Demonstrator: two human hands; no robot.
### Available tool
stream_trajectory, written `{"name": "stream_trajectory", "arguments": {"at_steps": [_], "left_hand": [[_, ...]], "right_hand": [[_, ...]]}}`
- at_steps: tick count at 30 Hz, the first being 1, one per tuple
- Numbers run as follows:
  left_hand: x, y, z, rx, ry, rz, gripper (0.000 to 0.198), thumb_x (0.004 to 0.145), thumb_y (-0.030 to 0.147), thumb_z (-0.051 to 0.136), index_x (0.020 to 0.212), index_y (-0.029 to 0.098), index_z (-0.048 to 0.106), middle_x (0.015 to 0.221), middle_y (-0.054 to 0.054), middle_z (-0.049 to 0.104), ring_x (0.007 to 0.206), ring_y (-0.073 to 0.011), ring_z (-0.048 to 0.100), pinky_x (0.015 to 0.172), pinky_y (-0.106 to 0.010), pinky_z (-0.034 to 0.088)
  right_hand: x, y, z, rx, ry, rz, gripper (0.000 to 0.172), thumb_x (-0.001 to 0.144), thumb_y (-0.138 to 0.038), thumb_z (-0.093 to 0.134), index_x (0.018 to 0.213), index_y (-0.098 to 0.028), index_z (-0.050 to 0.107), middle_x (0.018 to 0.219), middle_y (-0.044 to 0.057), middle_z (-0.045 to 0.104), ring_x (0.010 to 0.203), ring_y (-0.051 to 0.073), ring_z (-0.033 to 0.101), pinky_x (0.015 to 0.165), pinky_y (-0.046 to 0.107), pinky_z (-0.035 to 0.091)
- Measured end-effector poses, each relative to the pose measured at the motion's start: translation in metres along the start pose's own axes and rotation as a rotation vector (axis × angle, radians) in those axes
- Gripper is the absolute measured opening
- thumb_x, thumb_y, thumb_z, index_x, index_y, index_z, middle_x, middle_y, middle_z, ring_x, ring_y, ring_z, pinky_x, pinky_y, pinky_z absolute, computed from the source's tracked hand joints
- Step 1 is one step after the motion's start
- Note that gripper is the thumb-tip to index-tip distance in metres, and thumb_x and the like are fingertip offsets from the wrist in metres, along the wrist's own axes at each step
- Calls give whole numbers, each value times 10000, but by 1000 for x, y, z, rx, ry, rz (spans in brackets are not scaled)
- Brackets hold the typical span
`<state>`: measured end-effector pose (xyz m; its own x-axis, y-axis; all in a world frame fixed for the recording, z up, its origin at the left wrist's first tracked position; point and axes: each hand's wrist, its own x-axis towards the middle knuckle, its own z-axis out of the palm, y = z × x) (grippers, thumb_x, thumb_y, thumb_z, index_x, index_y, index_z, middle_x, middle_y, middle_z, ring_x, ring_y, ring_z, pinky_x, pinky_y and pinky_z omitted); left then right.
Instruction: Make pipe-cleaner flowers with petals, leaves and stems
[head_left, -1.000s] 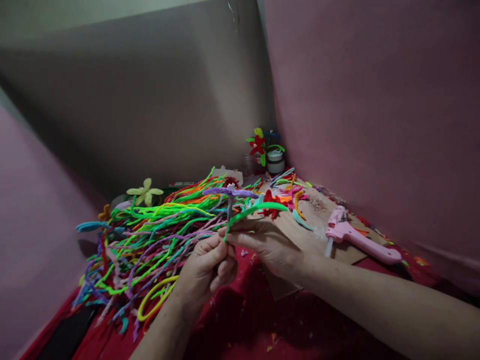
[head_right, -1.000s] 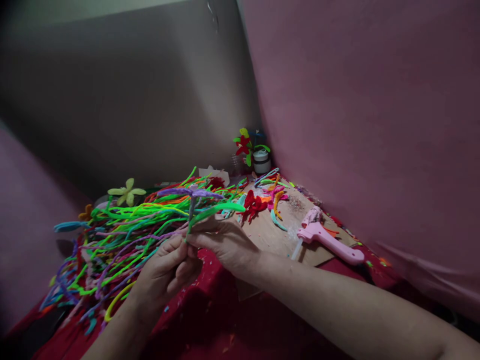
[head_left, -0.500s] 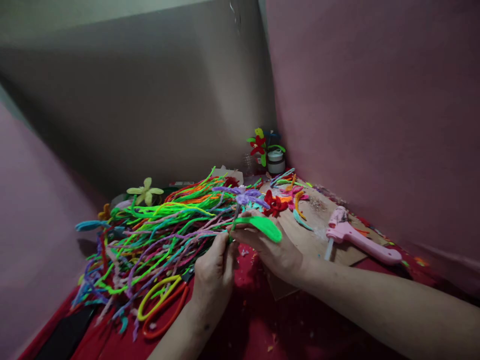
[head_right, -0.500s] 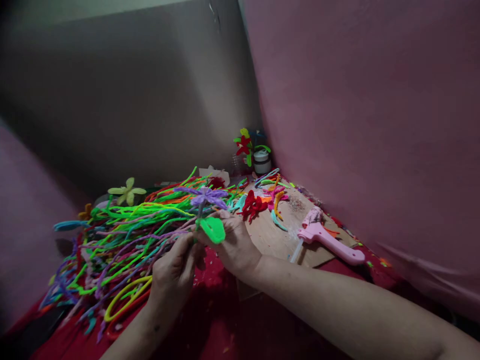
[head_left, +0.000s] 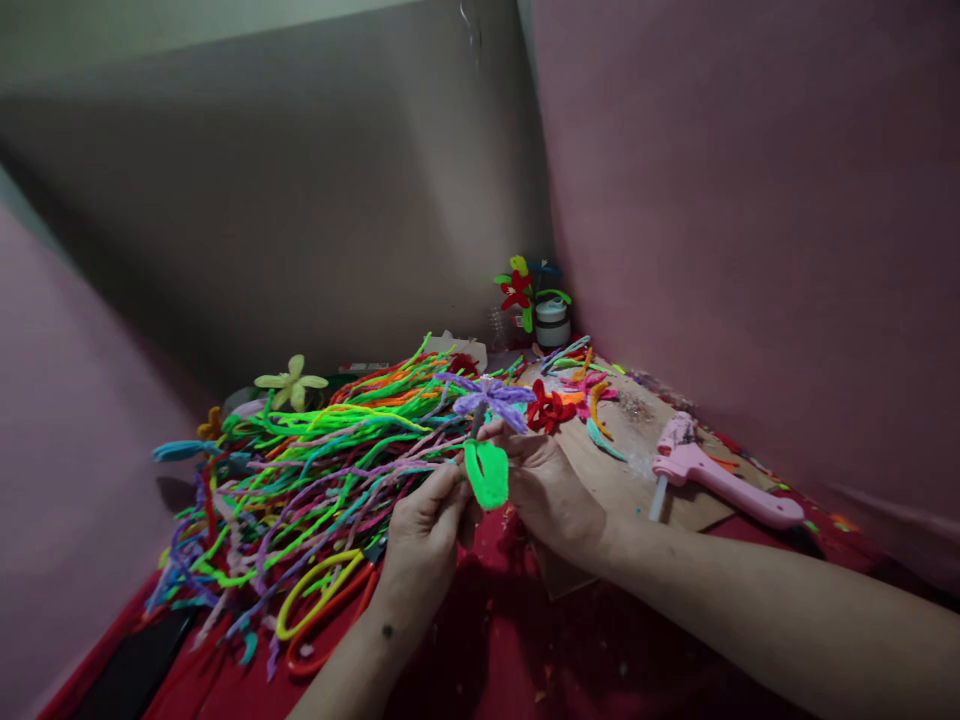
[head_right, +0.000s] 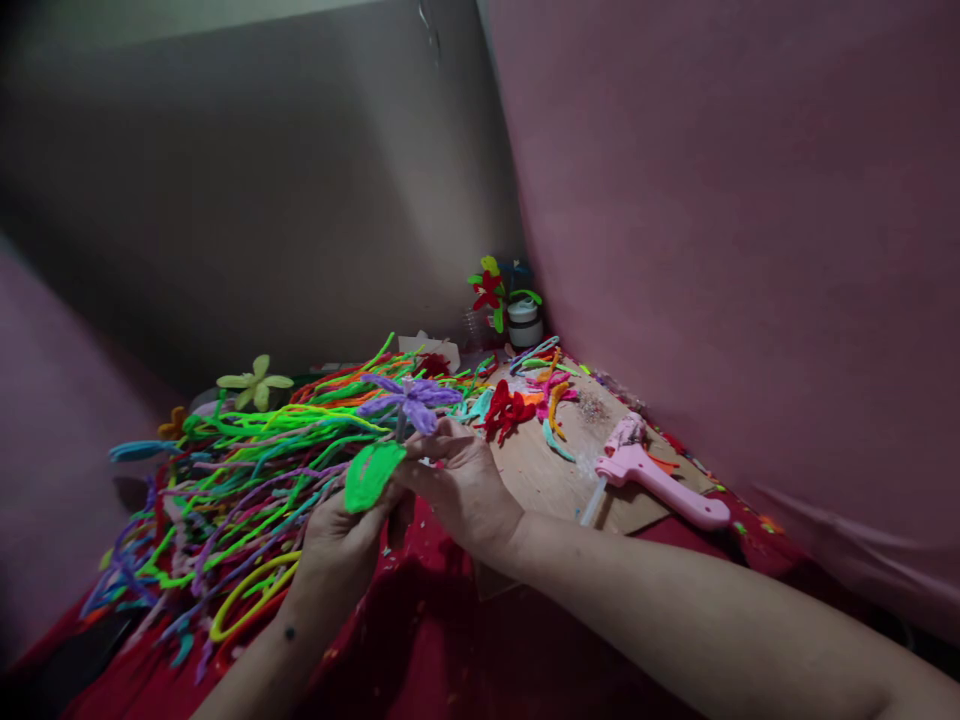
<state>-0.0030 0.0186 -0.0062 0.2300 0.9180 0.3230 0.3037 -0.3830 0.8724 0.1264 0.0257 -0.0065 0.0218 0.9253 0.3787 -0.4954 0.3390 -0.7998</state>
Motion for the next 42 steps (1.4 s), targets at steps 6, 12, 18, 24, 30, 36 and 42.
{"name": "stream_trajectory", "arguments": {"at_steps": [6, 12, 18, 24, 30, 36, 42], "left_hand": [[4, -1, -6, -239, -118, -211, 238, 801, 341, 559, 653, 156, 543, 526, 43, 442, 460, -54, 320, 438, -186, 229], [7, 4, -11, -477, -226, -269, 213, 782, 313, 601, 662, 144, 551, 500, 46, 424, 446, -44, 305, 435, -175, 226], [8, -3, -20, -741, -478, -354, 221, 800, 326, 578, 671, 147, 575, 402, 81, 308, 340, -20, 180, 374, -161, 208], [9, -9, -22, -808, -572, -308, 219, 788, 356, 584, 687, 162, 581, 366, 90, 291, 312, -33, 186, 361, -173, 239], [6, 0, -5, -185, -207, -149, 191, 811, 324, 537, 703, 168, 556, 514, 38, 479, 429, -75, 375, 445, -199, 298], [0, -2, 6, 162, 58, 15, 131, 785, 286, 553, 695, 199, 593, 497, 44, 481, 423, -90, 407, 460, -217, 311], [5, 5, 0, -262, -3, -238, 311, 747, 371, 618, 550, 162, 497, 441, 56, 409, 391, -57, 315, 403, -196, 231]], "right_hand": [[2, -2, -2, 17, 1, 65, 236, 562, -372, 765, 542, -190, 615, 704, 8, 564, 765, 165, 503, 738, 312, 419], [1, -5, -1, 68, 10, 174, 184, 521, -285, 788, 599, -193, 649, 701, -22, 532, 670, 120, 502, 651, 283, 415], [1, -9, 1, 10, -61, 115, 109, 540, -264, 783, 588, -224, 694, 759, -17, 531, 769, 127, 509, 771, 295, 402], [-1, -15, 4, 29, -66, 132, 93, 541, -246, 780, 578, -244, 695, 774, -9, 546, 861, 146, 509, 833, 306, 385], [3, -5, -2, 79, 55, 182, 194, 496, -282, 787, 571, -187, 636, 725, -28, 502, 664, 111, 475, 647, 268, 387], [4, -3, -4, -125, -12, 87, 173, 588, -311, 732, 539, -189, 619, 641, -18, 533, 682, 135, 472, 725, 289, 382], [3, -1, -4, -158, -56, 147, 127, 603, -305, 727, 647, -192, 688, 640, -16, 566, 695, 140, 498, 699, 282, 398]]}}
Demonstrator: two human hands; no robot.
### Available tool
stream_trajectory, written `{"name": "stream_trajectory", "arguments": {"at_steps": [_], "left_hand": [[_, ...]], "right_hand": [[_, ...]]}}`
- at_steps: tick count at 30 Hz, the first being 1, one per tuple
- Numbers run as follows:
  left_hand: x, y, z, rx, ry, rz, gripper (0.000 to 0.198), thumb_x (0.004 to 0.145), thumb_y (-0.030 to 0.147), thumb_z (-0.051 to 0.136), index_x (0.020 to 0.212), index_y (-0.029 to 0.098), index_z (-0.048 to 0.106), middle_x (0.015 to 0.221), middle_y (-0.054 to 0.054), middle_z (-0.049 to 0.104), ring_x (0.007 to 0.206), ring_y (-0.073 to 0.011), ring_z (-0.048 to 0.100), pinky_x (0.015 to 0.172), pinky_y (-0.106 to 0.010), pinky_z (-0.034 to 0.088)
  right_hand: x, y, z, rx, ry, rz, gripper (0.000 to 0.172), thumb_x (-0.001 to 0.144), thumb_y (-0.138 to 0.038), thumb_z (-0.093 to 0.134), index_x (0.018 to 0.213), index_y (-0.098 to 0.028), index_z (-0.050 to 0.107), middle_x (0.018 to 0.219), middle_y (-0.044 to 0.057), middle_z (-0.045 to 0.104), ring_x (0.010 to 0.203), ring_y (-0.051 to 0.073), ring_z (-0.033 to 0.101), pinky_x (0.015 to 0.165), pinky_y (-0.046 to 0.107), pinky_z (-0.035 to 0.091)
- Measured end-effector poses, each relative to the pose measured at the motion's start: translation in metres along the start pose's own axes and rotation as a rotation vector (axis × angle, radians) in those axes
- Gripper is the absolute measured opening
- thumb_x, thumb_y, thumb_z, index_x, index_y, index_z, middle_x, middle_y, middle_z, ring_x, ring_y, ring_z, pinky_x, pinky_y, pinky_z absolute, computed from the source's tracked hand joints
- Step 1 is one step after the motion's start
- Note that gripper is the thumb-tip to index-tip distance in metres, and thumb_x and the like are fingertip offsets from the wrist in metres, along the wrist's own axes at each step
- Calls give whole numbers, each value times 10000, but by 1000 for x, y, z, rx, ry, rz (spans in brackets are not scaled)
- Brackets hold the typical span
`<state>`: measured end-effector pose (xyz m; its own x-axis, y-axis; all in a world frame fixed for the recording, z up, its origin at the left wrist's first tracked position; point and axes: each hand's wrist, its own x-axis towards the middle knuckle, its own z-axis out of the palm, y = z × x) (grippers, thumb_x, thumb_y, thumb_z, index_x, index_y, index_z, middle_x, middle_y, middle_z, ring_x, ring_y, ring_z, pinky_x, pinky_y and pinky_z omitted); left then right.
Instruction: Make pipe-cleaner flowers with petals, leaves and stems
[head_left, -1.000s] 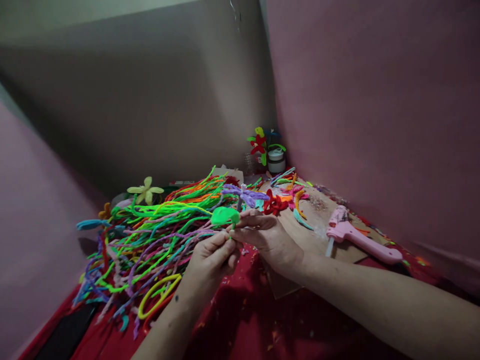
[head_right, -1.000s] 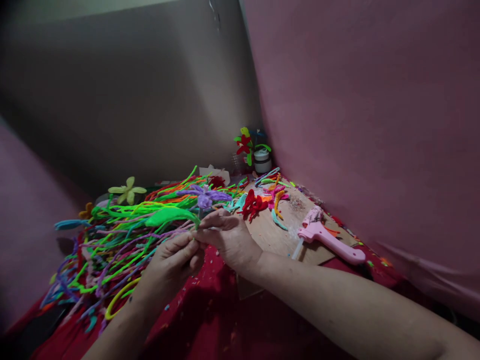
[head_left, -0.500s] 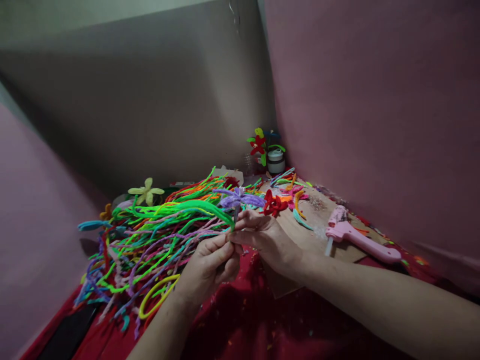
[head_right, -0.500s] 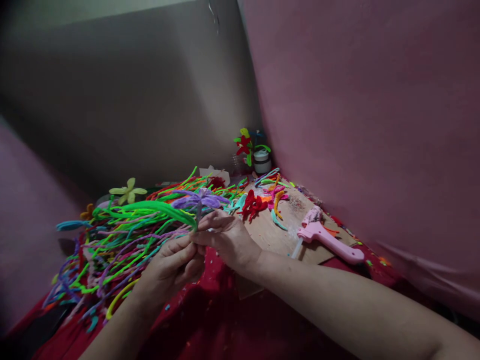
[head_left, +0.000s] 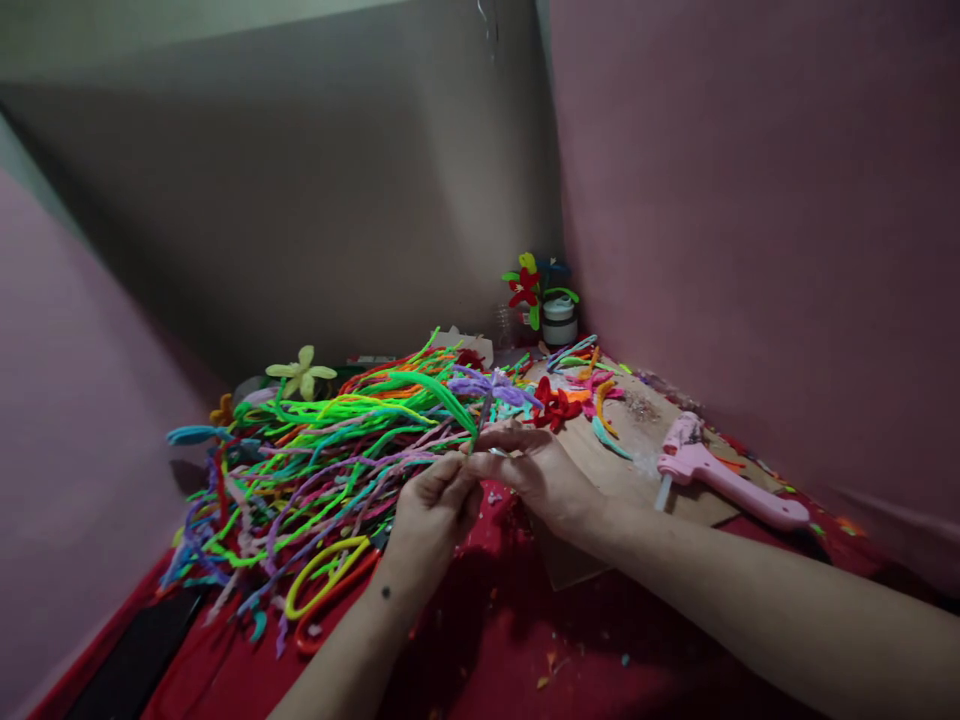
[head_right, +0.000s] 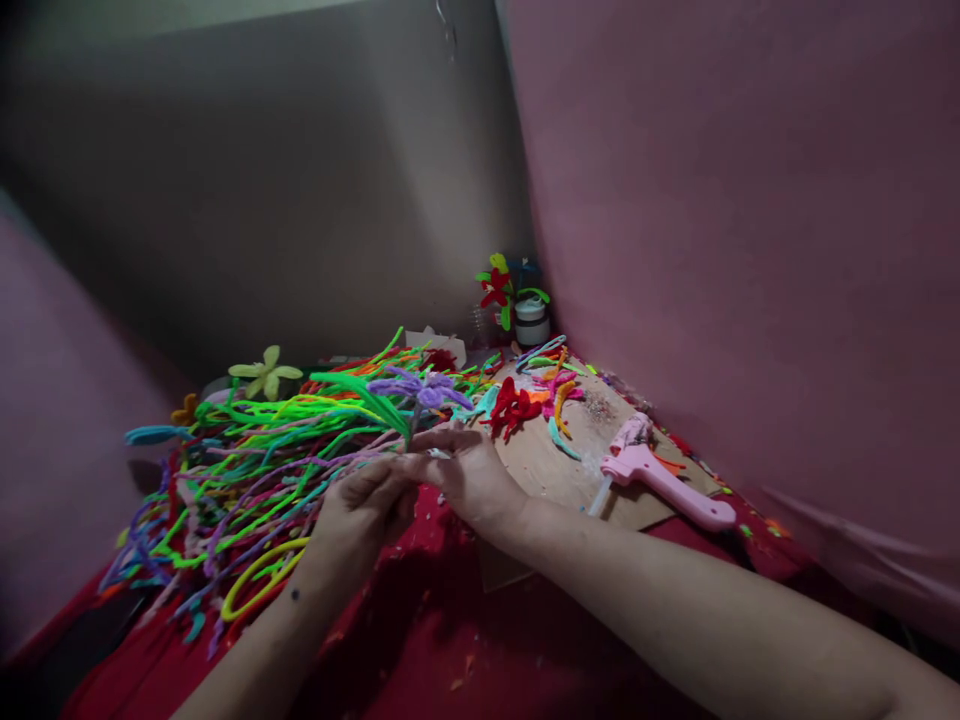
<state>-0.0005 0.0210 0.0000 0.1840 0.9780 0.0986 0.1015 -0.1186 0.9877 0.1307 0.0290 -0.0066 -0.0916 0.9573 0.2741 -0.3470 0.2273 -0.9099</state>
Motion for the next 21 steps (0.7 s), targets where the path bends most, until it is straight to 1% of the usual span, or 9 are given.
{"name": "stream_trajectory", "arguments": {"at_steps": [2, 4, 6, 8, 10, 12, 16, 19, 21], "left_hand": [[0, 3, -1, -118, -59, -5, 331, 739, 342, 637, 530, 151, 467, 451, 53, 408, 412, -51, 323, 418, -191, 237], [0, 5, -2, -230, -129, -27, 290, 754, 311, 626, 565, 145, 483, 452, 58, 401, 408, -44, 313, 421, -188, 235], [-1, 7, -2, -330, -183, -68, 189, 773, 284, 609, 668, 143, 540, 446, 73, 389, 380, -32, 278, 409, -179, 218], [-1, 7, -3, -407, -235, -101, 136, 785, 274, 598, 758, 144, 569, 436, 86, 382, 348, -19, 239, 398, -170, 213], [-1, 6, -4, -464, -286, -122, 158, 781, 289, 608, 745, 141, 568, 418, 92, 373, 325, -9, 206, 390, -168, 228], [0, 4, -8, -499, -337, -148, 216, 763, 323, 629, 684, 136, 556, 394, 94, 355, 314, -5, 188, 382, -168, 243], [2, -1, -16, -513, -441, -201, 262, 742, 354, 646, 628, 135, 557, 356, 96, 308, 301, -13, 184, 366, -171, 241], [2, -3, -19, -494, -479, -232, 274, 735, 372, 646, 617, 142, 556, 353, 98, 290, 302, -16, 170, 367, -181, 263], [2, -3, -19, -483, -488, -232, 290, 730, 390, 647, 615, 142, 550, 353, 97, 289, 305, -19, 179, 368, -183, 264]], "right_hand": [[0, 0, -1, 20, -8, -4, 132, 612, -308, 726, 680, -196, 706, 710, -9, 585, 733, 142, 517, 732, 287, 404], [0, -1, -3, 68, -43, -8, 158, 627, -324, 721, 723, -199, 716, 768, -3, 591, 758, 143, 527, 752, 292, 409], [1, -1, -5, 99, -111, -2, 157, 660, -328, 702, 751, -201, 719, 763, -4, 598, 752, 138, 528, 767, 296, 408], [2, -2, -5, 121, -152, -6, 133, 676, -304, 697, 768, -211, 720, 756, -8, 614, 758, 135, 531, 791, 296, 402], [3, -3, -5, 136, -143, -5, 110, 670, -275, 706, 765, -220, 720, 766, -10, 623, 781, 135, 535, 804, 291, 397], [3, -5, -5, 147, -143, 6, 99, 654, -258, 717, 747, -224, 720, 765, -13, 618, 789, 135, 535, 797, 283, 399], [4, -9, -7, 202, -209, 71, 67, 603, -227, 742, 656, -217, 703, 692, -37, 574, 701, 114, 519, 748, 275, 396], [5, -11, -9, 196, -248, 54, 72, 586, -224, 753, 632, -216, 698, 709, -42, 561, 719, 109, 509, 771, 278, 379], [5, -12, -9, 181, -236, 38, 77, 580, -237, 758, 619, -215, 696, 728, -37, 563, 742, 112, 506, 784, 283, 377]]}}
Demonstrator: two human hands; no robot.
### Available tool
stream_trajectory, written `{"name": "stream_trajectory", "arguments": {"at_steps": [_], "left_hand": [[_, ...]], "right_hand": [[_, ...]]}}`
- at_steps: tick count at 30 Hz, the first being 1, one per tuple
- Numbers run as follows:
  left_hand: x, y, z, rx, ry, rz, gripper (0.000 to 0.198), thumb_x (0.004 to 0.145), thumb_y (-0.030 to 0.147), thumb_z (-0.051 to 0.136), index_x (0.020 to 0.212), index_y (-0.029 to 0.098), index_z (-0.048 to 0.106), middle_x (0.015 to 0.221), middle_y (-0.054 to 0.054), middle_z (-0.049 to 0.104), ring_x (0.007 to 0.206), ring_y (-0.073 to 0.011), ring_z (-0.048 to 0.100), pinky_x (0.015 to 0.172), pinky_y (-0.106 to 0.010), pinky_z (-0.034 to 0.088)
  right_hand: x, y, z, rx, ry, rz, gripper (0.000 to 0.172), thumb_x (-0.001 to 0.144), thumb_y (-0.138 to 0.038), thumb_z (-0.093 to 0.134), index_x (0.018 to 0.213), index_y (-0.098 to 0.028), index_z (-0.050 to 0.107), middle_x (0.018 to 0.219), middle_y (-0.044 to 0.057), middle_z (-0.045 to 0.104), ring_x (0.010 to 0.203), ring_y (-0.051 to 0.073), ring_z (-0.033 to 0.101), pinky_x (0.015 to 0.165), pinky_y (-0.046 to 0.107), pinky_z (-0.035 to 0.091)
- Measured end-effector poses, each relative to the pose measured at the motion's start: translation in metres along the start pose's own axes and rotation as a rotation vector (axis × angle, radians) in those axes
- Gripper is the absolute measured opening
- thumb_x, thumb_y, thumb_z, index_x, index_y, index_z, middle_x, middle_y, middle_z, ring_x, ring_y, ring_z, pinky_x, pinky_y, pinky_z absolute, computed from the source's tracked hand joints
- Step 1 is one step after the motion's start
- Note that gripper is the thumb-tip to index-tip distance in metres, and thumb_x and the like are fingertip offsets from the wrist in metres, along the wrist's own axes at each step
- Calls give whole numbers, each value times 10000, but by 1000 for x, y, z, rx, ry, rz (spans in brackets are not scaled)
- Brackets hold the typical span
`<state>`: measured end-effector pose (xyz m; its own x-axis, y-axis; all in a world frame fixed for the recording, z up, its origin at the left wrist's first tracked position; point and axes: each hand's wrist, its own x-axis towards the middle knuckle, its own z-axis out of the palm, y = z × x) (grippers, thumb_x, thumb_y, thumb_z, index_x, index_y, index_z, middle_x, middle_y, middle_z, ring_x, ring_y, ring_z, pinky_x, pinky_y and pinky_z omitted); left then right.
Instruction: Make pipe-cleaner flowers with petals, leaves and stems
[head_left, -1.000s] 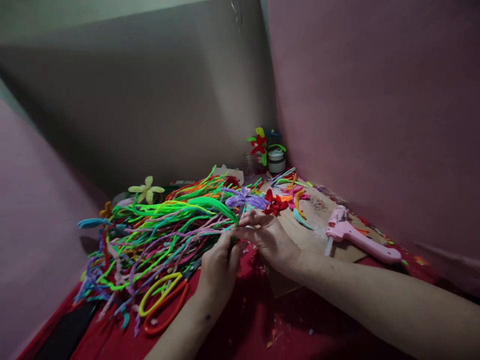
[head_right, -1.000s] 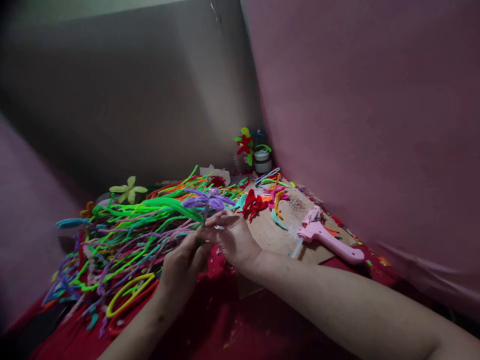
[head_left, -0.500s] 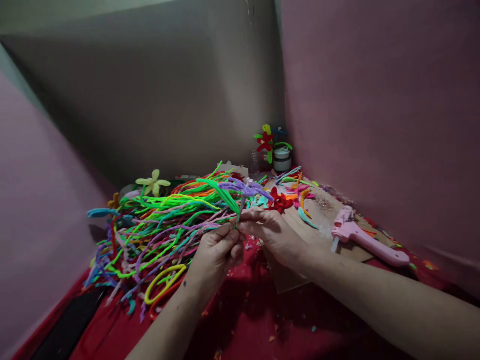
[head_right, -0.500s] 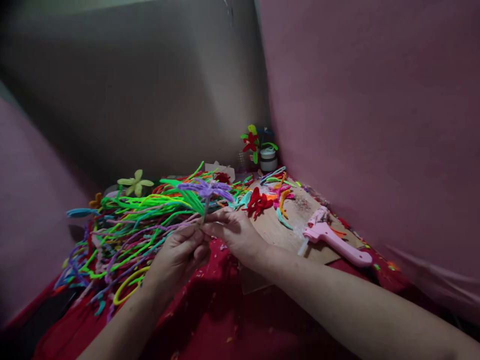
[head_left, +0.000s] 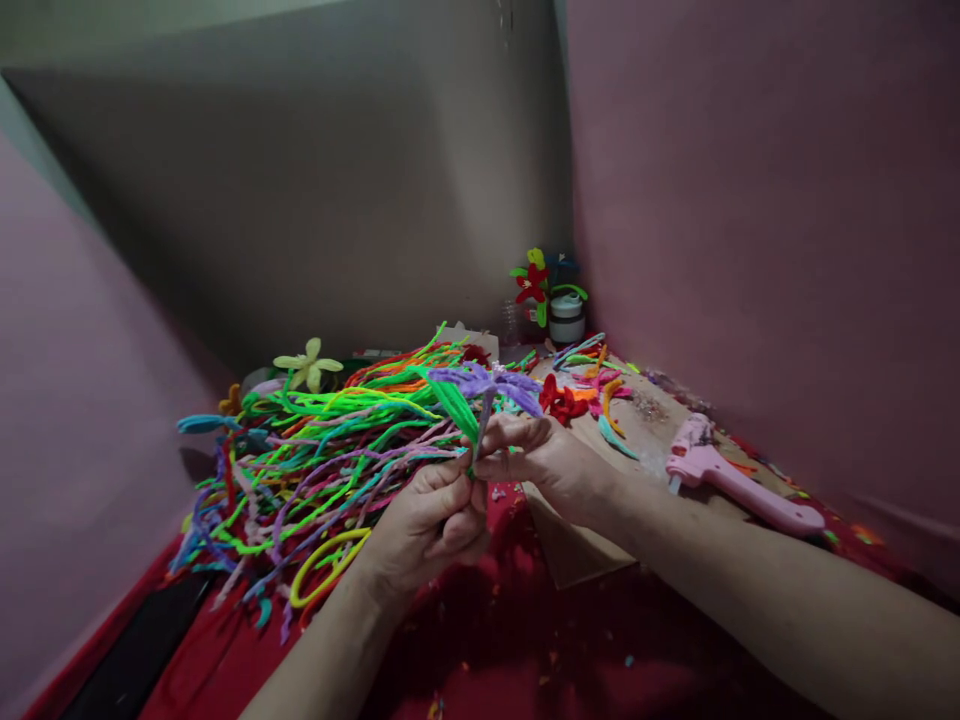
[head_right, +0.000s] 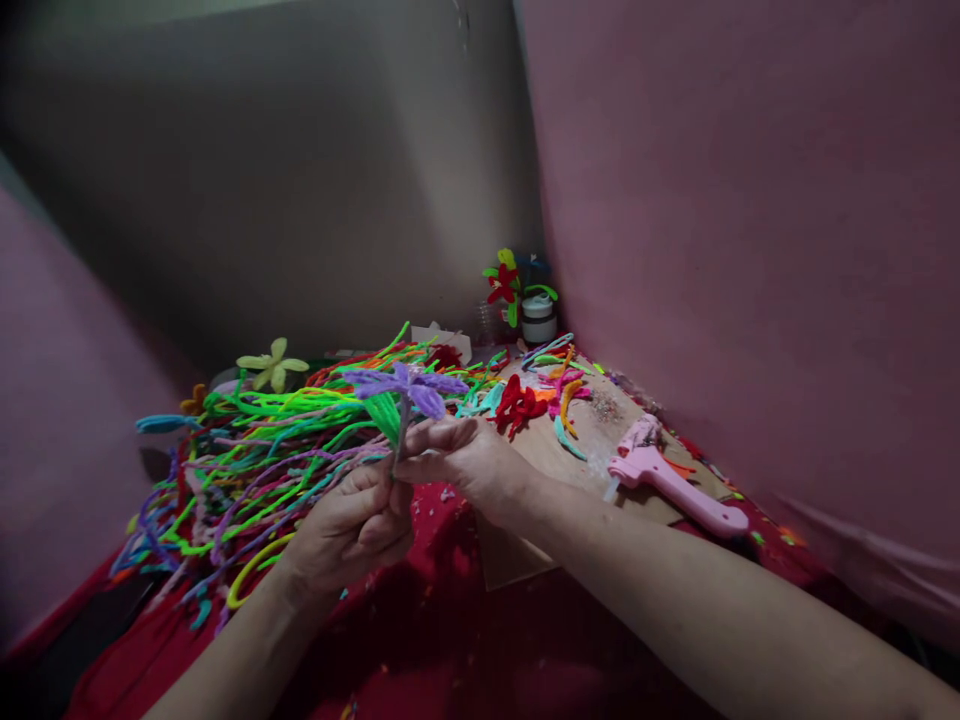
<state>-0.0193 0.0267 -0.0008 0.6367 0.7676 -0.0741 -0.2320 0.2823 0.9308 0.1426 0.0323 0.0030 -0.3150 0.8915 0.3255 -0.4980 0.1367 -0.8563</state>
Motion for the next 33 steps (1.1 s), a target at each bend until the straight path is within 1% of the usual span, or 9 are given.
{"name": "stream_trajectory", "arguments": {"at_steps": [4, 6, 9, 12, 15, 17, 20, 27, 33], "left_hand": [[3, -1, 3, 53, 38, 44, 266, 786, 375, 587, 666, 141, 551, 376, 76, 366, 314, -23, 221, 369, -175, 213], [5, -1, 5, 121, 78, 73, 236, 810, 356, 559, 712, 141, 562, 429, 56, 437, 334, -30, 273, 379, -179, 223], [7, 0, 10, 271, 190, 152, 177, 793, 316, 585, 815, 141, 584, 537, 34, 510, 428, -55, 398, 439, -189, 312], [9, 0, 17, 424, 330, 245, 184, 756, 271, 621, 885, 146, 583, 644, 20, 565, 535, -86, 477, 545, -215, 401], [9, -2, 23, 518, 422, 307, 189, 719, 245, 643, 872, 152, 582, 733, 9, 599, 612, -110, 519, 588, -226, 433], [9, -5, 24, 559, 457, 325, 149, 723, 250, 632, 835, 160, 589, 701, 20, 596, 596, -109, 523, 569, -219, 434], [8, -8, 24, 601, 494, 337, 100, 743, 252, 604, 791, 165, 613, 620, 39, 576, 518, -94, 508, 533, -212, 429], [7, -6, 24, 557, 541, 334, 78, 696, 226, 645, 720, 153, 662, 625, 21, 608, 544, -101, 536, 541, -207, 442], [8, -6, 20, 491, 484, 294, 124, 744, 256, 622, 692, 144, 621, 570, 24, 567, 468, -88, 494, 478, -212, 382]], "right_hand": [[0, 0, 2, 49, 139, 29, 147, 500, -224, 796, 556, -195, 664, 703, -43, 530, 696, 103, 496, 718, 271, 397], [0, 1, 2, 58, 177, 40, 176, 477, -224, 805, 548, -180, 650, 702, -42, 525, 666, 100, 497, 678, 267, 403], [2, 5, 0, 21, 207, 41, 194, 486, -234, 802, 561, -166, 637, 707, -33, 534, 650, 101, 501, 661, 266, 405], [2, 8, -2, -5, 237, 56, 213, 505, -268, 796, 582, -163, 627, 685, -25, 552, 644, 109, 506, 650, 270, 405], [1, 8, -1, -3, 245, 77, 238, 516, -306, 790, 610, -163, 626, 640, -28, 558, 592, 109, 499, 600, 267, 400], [-1, 6, 2, 2, 234, 76, 249, 517, -320, 788, 607, -160, 618, 605, -33, 547, 562, 104, 488, 577, 260, 395], [-3, 5, 4, -3, 211, 59, 256, 531, -341, 777, 599, -159, 609, 588, -32, 540, 555, 110, 494, 573, 264, 400], [-1, 13, 1, -47, 271, 28, 225, 529, -318, 779, 608, -152, 649, 650, -6, 567, 612, 124, 522, 584, 260, 411], [-1, 14, 0, 25, 156, 45, 191, 599, -321, 752, 673, -158, 688, 520, -31, 556, 502, 110, 502, 569, 273, 408]]}}
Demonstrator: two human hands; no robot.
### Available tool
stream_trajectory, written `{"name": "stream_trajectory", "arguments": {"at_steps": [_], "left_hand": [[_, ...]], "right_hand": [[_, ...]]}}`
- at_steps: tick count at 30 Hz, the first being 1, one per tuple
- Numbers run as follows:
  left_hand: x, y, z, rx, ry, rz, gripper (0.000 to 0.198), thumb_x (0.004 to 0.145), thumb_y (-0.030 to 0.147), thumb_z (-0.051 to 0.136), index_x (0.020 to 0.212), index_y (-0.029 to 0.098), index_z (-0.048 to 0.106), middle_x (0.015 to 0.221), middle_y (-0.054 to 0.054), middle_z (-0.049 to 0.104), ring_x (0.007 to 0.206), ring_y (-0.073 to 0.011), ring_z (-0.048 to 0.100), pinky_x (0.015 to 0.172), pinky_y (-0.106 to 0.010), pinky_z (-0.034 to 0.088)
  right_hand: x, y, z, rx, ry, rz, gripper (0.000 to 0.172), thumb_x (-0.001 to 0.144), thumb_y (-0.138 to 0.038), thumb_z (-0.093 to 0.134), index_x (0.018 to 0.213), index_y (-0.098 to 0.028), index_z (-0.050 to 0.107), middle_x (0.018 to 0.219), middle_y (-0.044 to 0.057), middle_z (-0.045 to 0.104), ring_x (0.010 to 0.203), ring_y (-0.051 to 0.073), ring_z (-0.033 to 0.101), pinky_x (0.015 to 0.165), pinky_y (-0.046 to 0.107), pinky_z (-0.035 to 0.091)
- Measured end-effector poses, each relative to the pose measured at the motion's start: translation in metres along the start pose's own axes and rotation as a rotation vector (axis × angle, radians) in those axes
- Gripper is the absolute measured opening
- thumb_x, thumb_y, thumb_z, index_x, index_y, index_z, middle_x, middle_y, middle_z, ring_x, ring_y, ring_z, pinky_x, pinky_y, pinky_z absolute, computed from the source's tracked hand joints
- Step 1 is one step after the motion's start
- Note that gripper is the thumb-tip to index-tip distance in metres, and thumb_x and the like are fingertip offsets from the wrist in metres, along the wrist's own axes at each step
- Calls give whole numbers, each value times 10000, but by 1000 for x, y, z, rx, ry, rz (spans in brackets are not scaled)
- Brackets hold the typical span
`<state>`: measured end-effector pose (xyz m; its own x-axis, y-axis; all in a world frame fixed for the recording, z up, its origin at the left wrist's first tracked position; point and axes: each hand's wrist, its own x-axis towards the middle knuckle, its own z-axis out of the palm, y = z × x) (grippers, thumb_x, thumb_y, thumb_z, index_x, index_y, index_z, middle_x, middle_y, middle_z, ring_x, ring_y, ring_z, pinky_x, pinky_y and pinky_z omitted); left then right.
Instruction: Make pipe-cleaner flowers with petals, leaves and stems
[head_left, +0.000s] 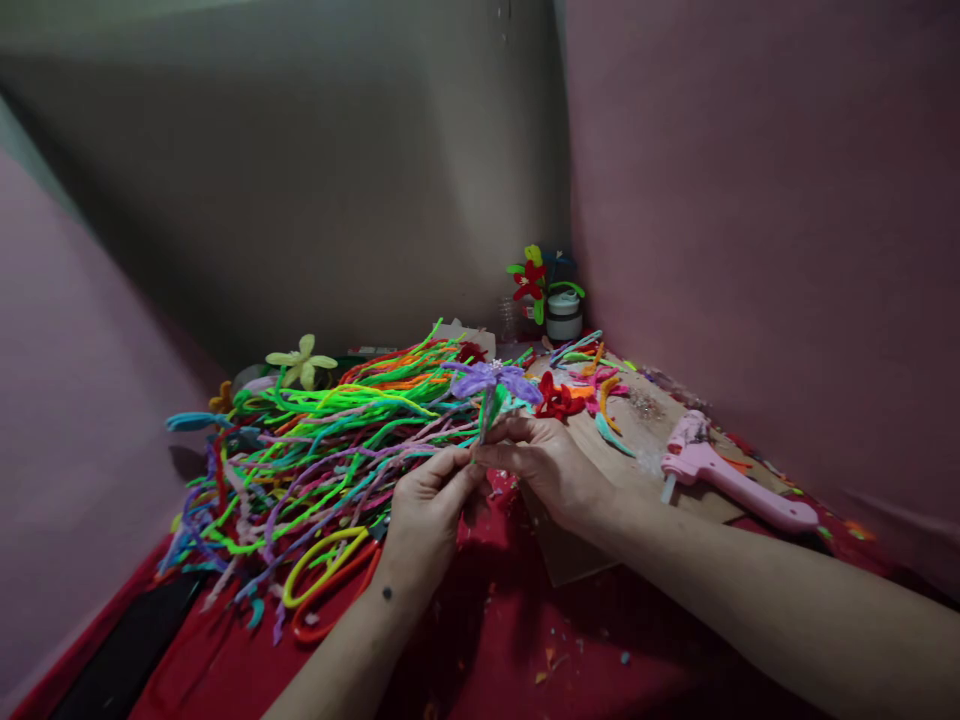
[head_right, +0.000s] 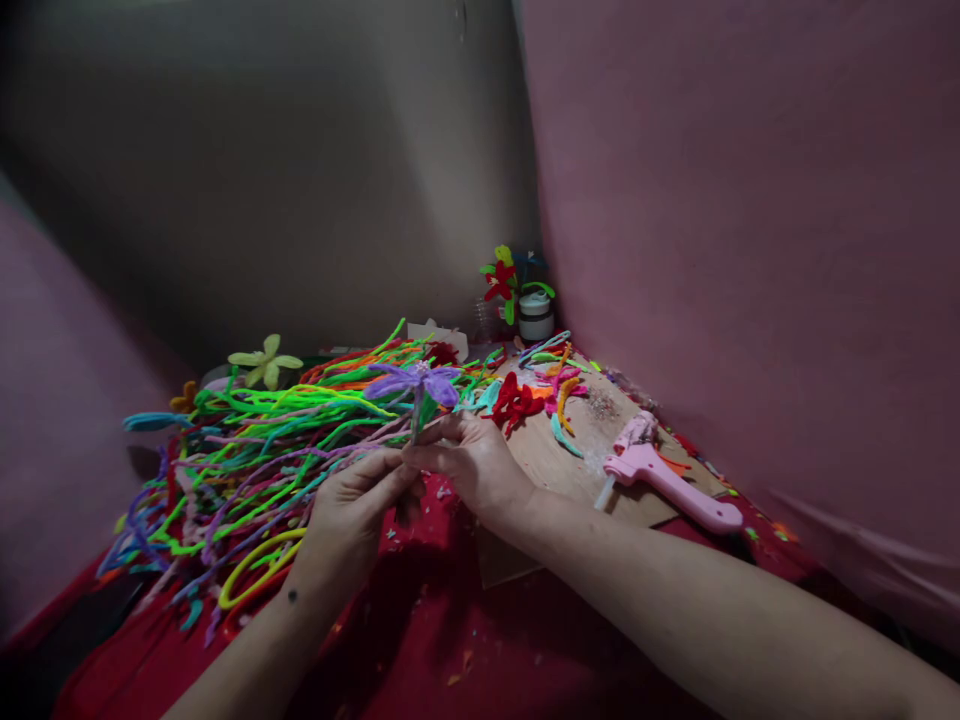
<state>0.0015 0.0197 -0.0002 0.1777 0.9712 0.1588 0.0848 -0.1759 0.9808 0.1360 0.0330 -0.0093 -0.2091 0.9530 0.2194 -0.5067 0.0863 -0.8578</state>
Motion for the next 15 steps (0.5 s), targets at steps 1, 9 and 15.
{"name": "stream_trajectory", "arguments": {"at_steps": [1, 9, 15], "left_hand": [[1, -1, -1, -25, -13, -9, 129, 748, 260, 621, 698, 142, 618, 571, 24, 561, 453, -76, 472, 458, -205, 354], [9, -2, -10, -384, -242, -140, 165, 750, 262, 644, 684, 124, 583, 505, 40, 489, 392, -21, 309, 420, -177, 216], [10, -11, -24, -515, -488, -176, 173, 729, 273, 670, 678, 127, 591, 435, 60, 414, 359, -20, 261, 402, -175, 221]], "right_hand": [[0, -1, 0, 2, -25, -5, 184, 613, -324, 744, 674, -158, 692, 514, -29, 564, 508, 111, 507, 586, 276, 413], [-1, -10, 4, -59, -49, -75, 148, 586, -280, 761, 680, -174, 719, 709, 8, 655, 720, 143, 573, 725, 289, 438], [-4, -10, 3, -165, -194, -75, 121, 634, -305, 721, 709, -211, 731, 673, 1, 660, 675, 157, 572, 667, 296, 440]]}}
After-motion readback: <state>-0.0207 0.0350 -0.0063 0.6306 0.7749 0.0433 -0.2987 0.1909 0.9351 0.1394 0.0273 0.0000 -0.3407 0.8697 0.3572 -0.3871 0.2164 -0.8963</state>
